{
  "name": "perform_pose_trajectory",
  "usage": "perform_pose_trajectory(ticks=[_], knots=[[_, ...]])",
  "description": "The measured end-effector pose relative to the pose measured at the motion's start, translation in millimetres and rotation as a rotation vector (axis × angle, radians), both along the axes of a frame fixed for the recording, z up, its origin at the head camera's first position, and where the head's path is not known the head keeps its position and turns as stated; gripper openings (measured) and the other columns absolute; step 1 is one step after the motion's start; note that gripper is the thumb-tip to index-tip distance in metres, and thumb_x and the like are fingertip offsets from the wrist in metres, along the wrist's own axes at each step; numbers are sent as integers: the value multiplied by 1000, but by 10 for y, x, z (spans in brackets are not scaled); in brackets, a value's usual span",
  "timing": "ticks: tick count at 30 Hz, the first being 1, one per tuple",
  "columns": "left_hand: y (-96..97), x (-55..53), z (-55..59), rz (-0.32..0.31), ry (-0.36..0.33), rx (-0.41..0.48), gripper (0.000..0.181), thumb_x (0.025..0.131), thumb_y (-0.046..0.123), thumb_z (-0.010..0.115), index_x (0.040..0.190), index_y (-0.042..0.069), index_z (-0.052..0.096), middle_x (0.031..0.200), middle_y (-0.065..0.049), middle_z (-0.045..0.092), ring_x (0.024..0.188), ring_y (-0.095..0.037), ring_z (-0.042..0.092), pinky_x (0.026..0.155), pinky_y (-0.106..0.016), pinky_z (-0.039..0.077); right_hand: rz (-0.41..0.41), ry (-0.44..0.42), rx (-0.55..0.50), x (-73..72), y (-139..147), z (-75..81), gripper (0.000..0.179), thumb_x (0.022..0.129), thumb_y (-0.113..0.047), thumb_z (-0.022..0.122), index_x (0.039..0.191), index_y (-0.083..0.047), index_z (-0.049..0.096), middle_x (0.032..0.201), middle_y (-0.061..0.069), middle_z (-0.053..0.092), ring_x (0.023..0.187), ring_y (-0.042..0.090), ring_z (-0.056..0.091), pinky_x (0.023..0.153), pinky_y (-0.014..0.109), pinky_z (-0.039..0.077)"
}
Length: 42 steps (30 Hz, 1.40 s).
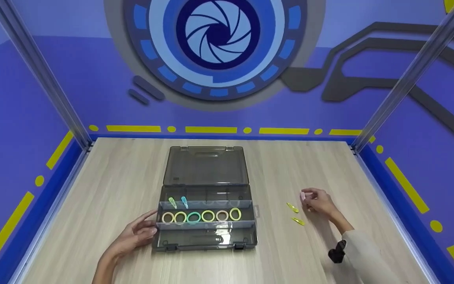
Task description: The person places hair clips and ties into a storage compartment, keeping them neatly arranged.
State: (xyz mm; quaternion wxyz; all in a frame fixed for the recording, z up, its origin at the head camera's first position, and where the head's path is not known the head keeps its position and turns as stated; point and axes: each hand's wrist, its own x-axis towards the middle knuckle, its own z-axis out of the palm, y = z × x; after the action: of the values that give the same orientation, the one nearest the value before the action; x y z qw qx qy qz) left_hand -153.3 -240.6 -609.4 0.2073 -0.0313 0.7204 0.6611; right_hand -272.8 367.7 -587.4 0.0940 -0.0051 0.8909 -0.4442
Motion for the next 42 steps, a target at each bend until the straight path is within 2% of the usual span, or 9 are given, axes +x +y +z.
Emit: perform_pose_trajectory(ticks=[4, 9, 15, 18, 22, 26, 35, 42], knots=[[-17, 3, 6, 1, -13, 11, 75, 101, 23, 66, 163, 11, 24, 147, -26, 45, 119, -18, 60, 104, -46, 54, 20, -1, -51, -28, -49, 71, 40, 95, 4, 62, 133, 14, 56, 96, 22, 68, 72, 17, 66, 63, 26, 57], [-21, -6, 10, -8, -9, 20, 75, 101, 24, 65, 163, 11, 23, 148, -27, 44, 120, -18, 59, 105, -45, 54, 55, -13, -89, -49, -166, 161, 42, 97, 2, 61, 137, 13, 54, 105, 25, 67, 84, 19, 69, 71, 30, 61], [-17, -17, 11, -18, -2, 21, 74, 102, 23, 63, 163, 10, 23, 149, -28, 43, 121, -20, 59, 106, -47, 53, 134, -5, -165, -63, -353, 251, 43, 98, 1, 60, 138, 13, 52, 109, 29, 67, 92, 22, 70, 74, 29, 60], [-11, -18, 4, -16, 1, 18, 74, 102, 22, 63, 163, 10, 23, 149, -29, 43, 121, -20, 60, 105, -47, 54, 168, -14, -204, -70, -442, 286, 43, 97, 1, 61, 139, 11, 53, 109, 29, 67, 93, 24, 71, 76, 32, 62], [-16, -12, -5, -21, 11, 22, 74, 102, 22, 63, 163, 9, 22, 148, -29, 44, 120, -19, 60, 103, -44, 55, 212, -34, -217, -97, -609, 335, 43, 98, -1, 62, 138, 10, 54, 107, 25, 68, 93, 24, 72, 79, 36, 62], [-28, -13, -1, -28, 17, 29, 74, 102, 22, 63, 163, 8, 22, 147, -29, 44, 118, -17, 60, 100, -40, 56, 248, -41, -219, -123, -818, 371, 42, 97, 0, 62, 137, 9, 56, 103, 20, 70, 88, 17, 71, 78, 34, 62], [-16, -33, 4, -10, 3, 25, 75, 102, 22, 64, 163, 10, 23, 148, -27, 45, 119, -18, 60, 101, -42, 56, 323, -42, -211, -200, -1264, 412, 41, 92, 6, 60, 133, 8, 60, 101, 23, 71, 84, 16, 71, 76, 34, 61], [-24, -15, 7, 4, -4, 21, 74, 101, 21, 66, 162, 10, 25, 147, -26, 46, 118, -16, 60, 101, -39, 56, 370, -31, -214, -222, -1572, 429, 41, 90, 7, 59, 131, 9, 61, 101, 27, 70, 85, 22, 71, 75, 36, 62]])
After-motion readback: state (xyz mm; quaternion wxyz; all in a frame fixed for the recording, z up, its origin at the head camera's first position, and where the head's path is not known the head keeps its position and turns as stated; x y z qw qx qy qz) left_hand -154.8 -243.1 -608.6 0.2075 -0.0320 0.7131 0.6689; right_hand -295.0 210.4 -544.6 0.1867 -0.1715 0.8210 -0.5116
